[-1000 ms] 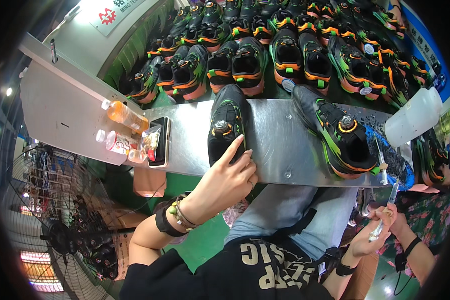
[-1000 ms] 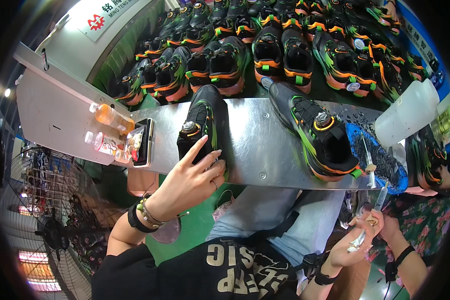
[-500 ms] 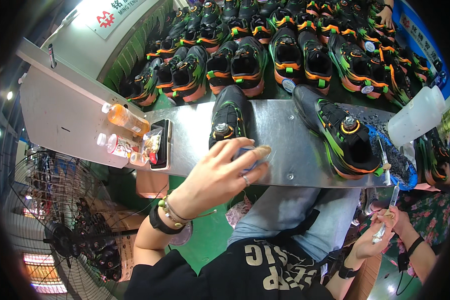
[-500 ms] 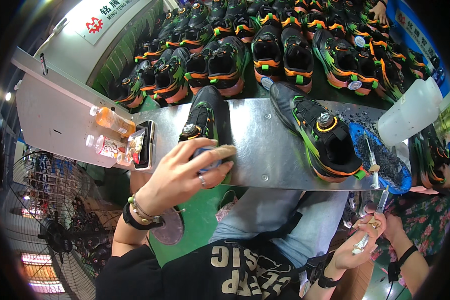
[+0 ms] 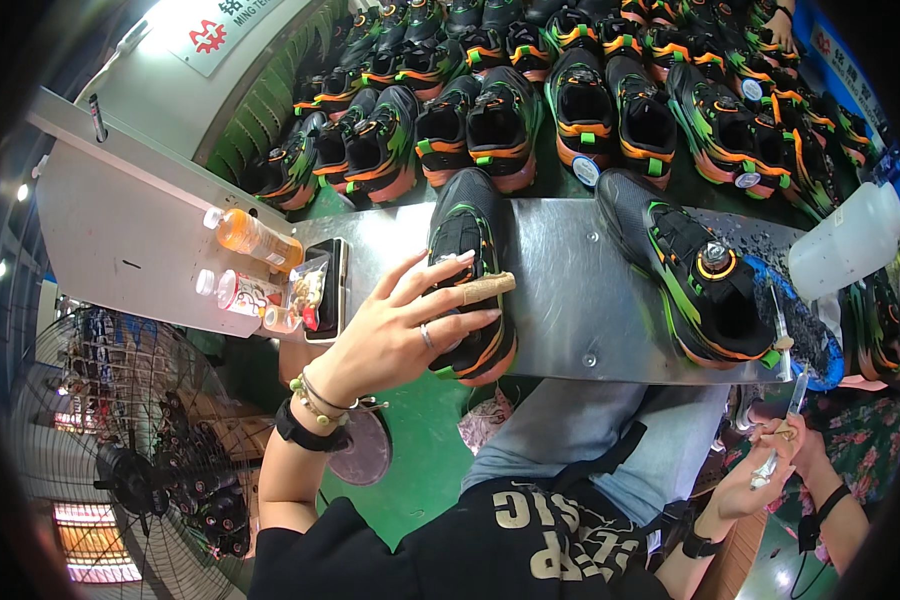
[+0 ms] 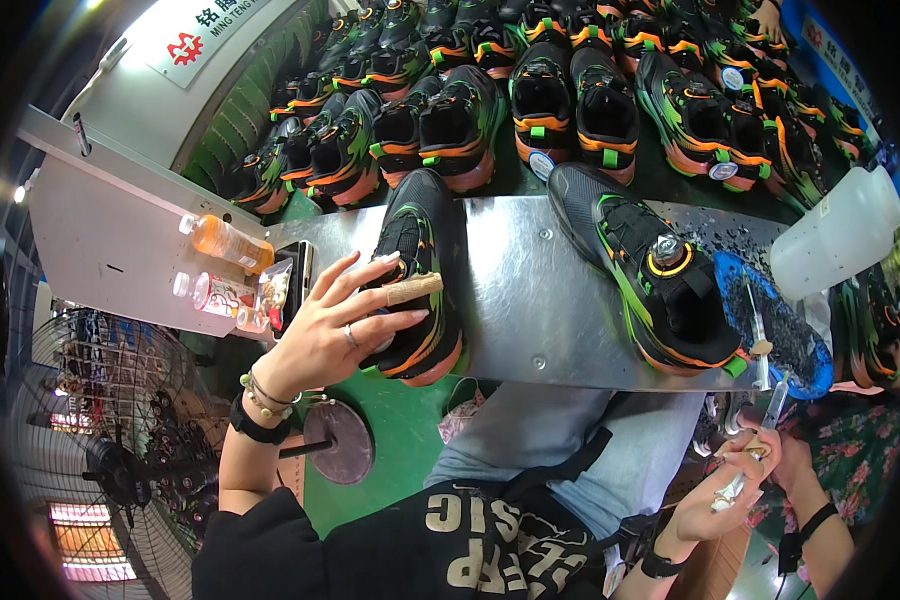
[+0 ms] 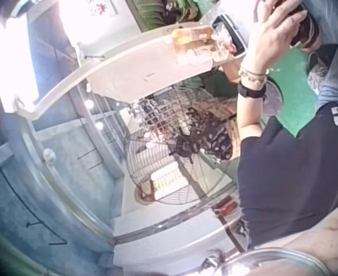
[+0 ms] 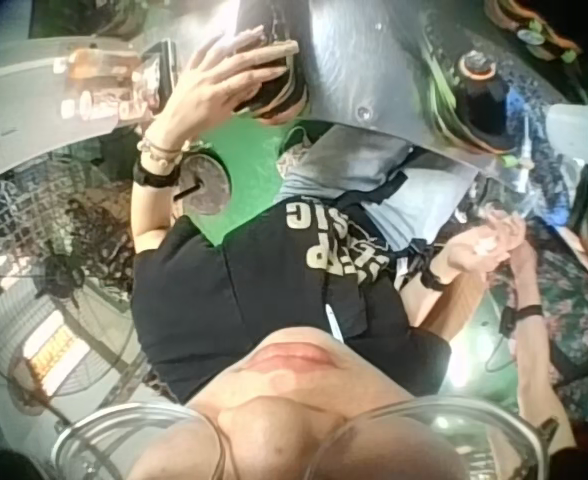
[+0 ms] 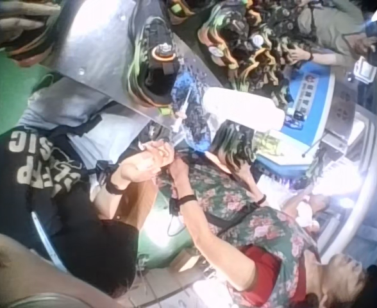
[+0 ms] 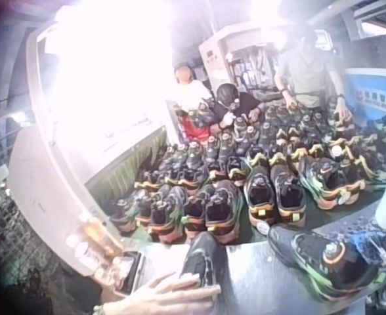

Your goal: Injecting glue or sealant into the soles of athletic shoes using a syringe in a factory setting.

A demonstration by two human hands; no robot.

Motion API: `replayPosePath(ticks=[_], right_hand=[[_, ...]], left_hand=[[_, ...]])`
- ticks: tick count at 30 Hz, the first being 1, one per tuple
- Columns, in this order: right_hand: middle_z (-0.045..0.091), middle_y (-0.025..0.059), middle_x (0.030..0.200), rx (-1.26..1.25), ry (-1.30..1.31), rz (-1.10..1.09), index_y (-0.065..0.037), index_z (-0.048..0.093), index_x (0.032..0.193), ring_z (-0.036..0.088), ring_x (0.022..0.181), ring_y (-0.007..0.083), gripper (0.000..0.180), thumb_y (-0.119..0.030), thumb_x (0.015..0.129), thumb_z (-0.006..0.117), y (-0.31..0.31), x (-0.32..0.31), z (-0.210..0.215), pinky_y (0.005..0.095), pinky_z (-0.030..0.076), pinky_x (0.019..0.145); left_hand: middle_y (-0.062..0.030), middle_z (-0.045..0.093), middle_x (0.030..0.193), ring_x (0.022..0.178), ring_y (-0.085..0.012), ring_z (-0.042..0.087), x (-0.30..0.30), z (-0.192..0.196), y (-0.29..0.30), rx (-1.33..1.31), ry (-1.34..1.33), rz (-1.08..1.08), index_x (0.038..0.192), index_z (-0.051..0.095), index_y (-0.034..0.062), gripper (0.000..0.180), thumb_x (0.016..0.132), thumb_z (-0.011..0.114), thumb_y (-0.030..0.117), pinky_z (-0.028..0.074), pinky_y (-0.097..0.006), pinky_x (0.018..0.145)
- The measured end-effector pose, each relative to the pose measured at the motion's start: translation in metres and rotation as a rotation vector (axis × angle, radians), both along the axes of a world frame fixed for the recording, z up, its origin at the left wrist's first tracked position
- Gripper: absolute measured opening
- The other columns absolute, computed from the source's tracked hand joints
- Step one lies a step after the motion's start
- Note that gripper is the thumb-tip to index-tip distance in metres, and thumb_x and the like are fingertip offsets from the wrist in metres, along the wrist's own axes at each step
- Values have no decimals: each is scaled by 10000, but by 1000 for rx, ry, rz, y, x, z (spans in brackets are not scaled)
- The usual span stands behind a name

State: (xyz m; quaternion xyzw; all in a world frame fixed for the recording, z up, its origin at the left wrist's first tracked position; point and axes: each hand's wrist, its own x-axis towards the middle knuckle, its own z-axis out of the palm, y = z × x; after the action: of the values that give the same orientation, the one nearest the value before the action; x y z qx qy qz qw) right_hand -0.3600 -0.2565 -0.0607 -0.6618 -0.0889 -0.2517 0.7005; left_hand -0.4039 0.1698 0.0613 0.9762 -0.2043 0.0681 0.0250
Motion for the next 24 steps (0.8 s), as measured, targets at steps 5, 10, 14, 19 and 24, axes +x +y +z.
replayPosePath(ticks=[5, 10, 14, 19, 24], right_hand=[[408, 177, 1264, 8, 12, -16, -1, 556, 891, 446, 952, 247, 431, -333, 963, 292, 1, 3, 0, 329, 377, 766], [407, 175, 1271, -2, -21, 12, -7, 562, 896, 449, 951, 240, 387, -310, 932, 324, -4, 14, 0, 314, 381, 761], [411, 176, 1279, -62, -28, -25, -9, 566, 896, 455, 968, 232, 396, -333, 927, 340, -8, 19, 0, 306, 389, 750], [416, 189, 1272, -107, -36, -72, -9, 555, 847, 450, 1049, 257, 457, -385, 950, 315, -12, 15, -2, 341, 378, 853], [418, 183, 1228, -187, -36, -87, -21, 539, 805, 442, 994, 236, 457, -376, 960, 297, -8, 15, -6, 333, 354, 864]], left_hand=[[28, 493, 1388, 1307, -199, 424, 2, 9, 3, 14, 50, -103, 1118, 638, 194, 417, 711, 636, 103, 308, -455, 1091], [70, 580, 1287, 1262, -192, 479, 16, 49, 10, -70, 293, -297, 1094, 658, 188, 409, 704, 612, 75, 299, -468, 1106], [33, 496, 1382, 1305, -194, 429, 21, 85, -5, 16, 431, -286, 1133, 642, 234, 470, 685, 648, 90, 246, -510, 1125], [3, 405, 1428, 1344, -183, 363, 31, 70, -10, 263, 385, -434, 1253, 527, 269, 554, 721, 613, 139, 202, -517, 1145], [47, 379, 1437, 1354, -227, 341, 45, 40, -8, 428, 325, -523, 1264, 510, 325, 505, 789, 596, 178, 171, -635, 1118]])
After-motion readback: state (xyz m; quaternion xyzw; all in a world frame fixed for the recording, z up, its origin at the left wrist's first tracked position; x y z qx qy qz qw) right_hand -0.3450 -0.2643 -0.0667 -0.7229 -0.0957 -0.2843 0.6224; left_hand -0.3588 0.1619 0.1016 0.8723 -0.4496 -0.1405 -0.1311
